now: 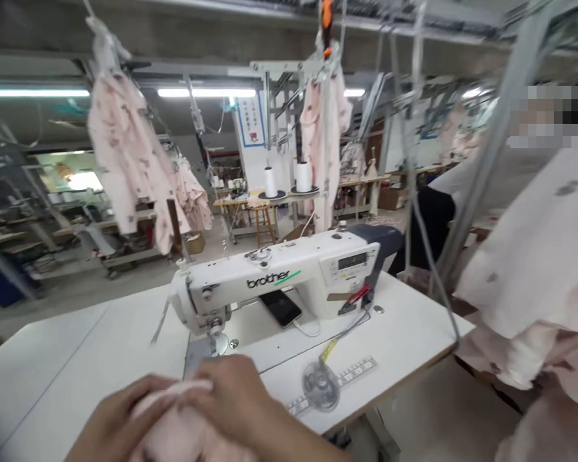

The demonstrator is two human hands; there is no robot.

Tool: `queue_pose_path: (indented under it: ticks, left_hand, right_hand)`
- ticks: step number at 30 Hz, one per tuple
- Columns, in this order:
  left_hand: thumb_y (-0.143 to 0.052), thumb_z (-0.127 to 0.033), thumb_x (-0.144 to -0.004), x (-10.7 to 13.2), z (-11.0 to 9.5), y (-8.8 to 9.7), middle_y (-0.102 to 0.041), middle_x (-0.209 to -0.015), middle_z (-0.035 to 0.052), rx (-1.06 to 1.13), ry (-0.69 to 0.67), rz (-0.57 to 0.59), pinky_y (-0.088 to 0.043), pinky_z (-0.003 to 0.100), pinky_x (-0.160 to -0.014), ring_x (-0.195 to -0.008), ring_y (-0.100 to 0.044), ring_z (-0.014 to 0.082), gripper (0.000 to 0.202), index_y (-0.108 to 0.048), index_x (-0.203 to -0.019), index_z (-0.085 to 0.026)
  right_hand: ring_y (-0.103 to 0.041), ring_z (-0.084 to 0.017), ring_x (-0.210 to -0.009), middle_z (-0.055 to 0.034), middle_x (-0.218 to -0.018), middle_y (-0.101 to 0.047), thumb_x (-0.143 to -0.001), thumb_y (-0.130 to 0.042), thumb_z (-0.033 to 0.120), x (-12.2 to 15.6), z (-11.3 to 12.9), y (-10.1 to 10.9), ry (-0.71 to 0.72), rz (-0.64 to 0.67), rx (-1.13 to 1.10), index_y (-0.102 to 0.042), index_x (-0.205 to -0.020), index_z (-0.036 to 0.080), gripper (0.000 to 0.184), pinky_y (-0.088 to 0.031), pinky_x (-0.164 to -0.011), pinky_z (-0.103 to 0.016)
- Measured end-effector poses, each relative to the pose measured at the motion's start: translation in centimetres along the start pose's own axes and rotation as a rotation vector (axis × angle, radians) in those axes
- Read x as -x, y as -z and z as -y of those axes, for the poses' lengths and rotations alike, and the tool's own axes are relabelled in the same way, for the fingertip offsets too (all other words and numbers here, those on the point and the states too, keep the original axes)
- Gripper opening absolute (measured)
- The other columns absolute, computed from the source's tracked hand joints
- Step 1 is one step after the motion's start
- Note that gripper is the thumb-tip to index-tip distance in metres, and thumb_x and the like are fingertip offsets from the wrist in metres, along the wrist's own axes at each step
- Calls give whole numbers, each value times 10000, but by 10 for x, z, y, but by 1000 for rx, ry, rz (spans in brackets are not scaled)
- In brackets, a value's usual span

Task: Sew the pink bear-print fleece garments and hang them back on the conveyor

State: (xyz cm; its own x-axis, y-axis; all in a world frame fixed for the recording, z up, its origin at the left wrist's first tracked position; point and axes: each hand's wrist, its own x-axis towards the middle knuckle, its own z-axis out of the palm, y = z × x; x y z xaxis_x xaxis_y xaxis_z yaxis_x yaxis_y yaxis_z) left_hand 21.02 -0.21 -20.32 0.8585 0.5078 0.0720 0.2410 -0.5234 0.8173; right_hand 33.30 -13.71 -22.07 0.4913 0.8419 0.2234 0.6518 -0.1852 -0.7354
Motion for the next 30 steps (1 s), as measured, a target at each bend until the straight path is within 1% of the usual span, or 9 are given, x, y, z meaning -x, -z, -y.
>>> queue_pose_path:
  ticks: [2,5,7,9,13,16,20,27,30]
  left_hand:
    - [-524,-463,-771,-27,13,-8,-686,-804,26,-64,-20,54,-462,264,-735,-824,-615,217,314,-661,-776,-180]
    - [-495,-338,-784,-60,41,-23,-682,-806,46,-119,28,88,-438,272,-711,-818,-608,215,254,-650,-803,-138]
    - [-454,-284,-798,-72,55,-32,-678,-813,40,-133,55,108,-431,271,-710,-810,-608,201,240,-644,-835,-142]
    - [-415,-261,-820,-77,63,-37,-668,-840,34,-156,58,94,-417,277,-741,-819,-601,188,240,-628,-860,-160]
    - [-429,-257,-816,-84,66,-40,-636,-973,71,-231,86,32,-380,314,-795,-918,-571,215,211,-596,-910,-170]
    - [-454,-270,-805,-92,66,-39,-651,-917,54,-251,136,49,-380,303,-746,-877,-578,214,183,-606,-859,-184]
    - [-461,-258,-806,-99,65,-40,-664,-848,35,-254,195,75,-384,260,-670,-792,-588,181,170,-615,-821,-187]
    - [-471,-227,-802,-103,67,-44,-656,-878,42,-281,208,46,-381,260,-675,-811,-582,187,138,-597,-832,-182]
    - [-453,-199,-807,-102,67,-43,-651,-906,51,-287,196,47,-388,258,-676,-831,-586,188,143,-591,-838,-176]
  right_hand:
    - [-589,-137,-760,19,-784,-669,-829,-570,398,-18,-19,-11,-91,-23,82,-660,-814,222,198,-337,-613,-193]
    - [-581,-171,-764,-27,-768,-660,-830,-535,320,-43,-47,-27,-177,3,151,-650,-782,185,183,-307,-601,-223]
    - [-573,-180,-740,-42,-730,-644,-819,-522,297,-56,-60,-34,-211,28,165,-639,-753,168,187,-296,-593,-234]
    - [-565,-178,-715,-39,-707,-630,-807,-522,303,-65,-69,-38,-242,48,184,-631,-737,169,187,-289,-583,-237]
    - [-551,-171,-693,-29,-727,-630,-784,-527,307,-79,-74,-41,-299,54,222,-627,-743,187,162,-289,-581,-240]
    - [-542,-158,-650,-21,-700,-631,-791,-514,328,-84,-75,-42,-323,62,233,-633,-724,200,187,-296,-572,-236]
    - [-541,-155,-633,-27,-694,-640,-790,-501,301,-85,-73,-41,-349,39,245,-635,-717,190,188,-299,-545,-228]
    - [-534,-134,-598,-10,-686,-637,-776,-507,246,-84,-74,-41,-345,10,269,-607,-658,187,165,-298,-524,-215]
    - [-534,-134,-605,-18,-696,-637,-776,-519,232,-84,-74,-41,-340,-6,287,-606,-652,177,161,-300,-526,-215]
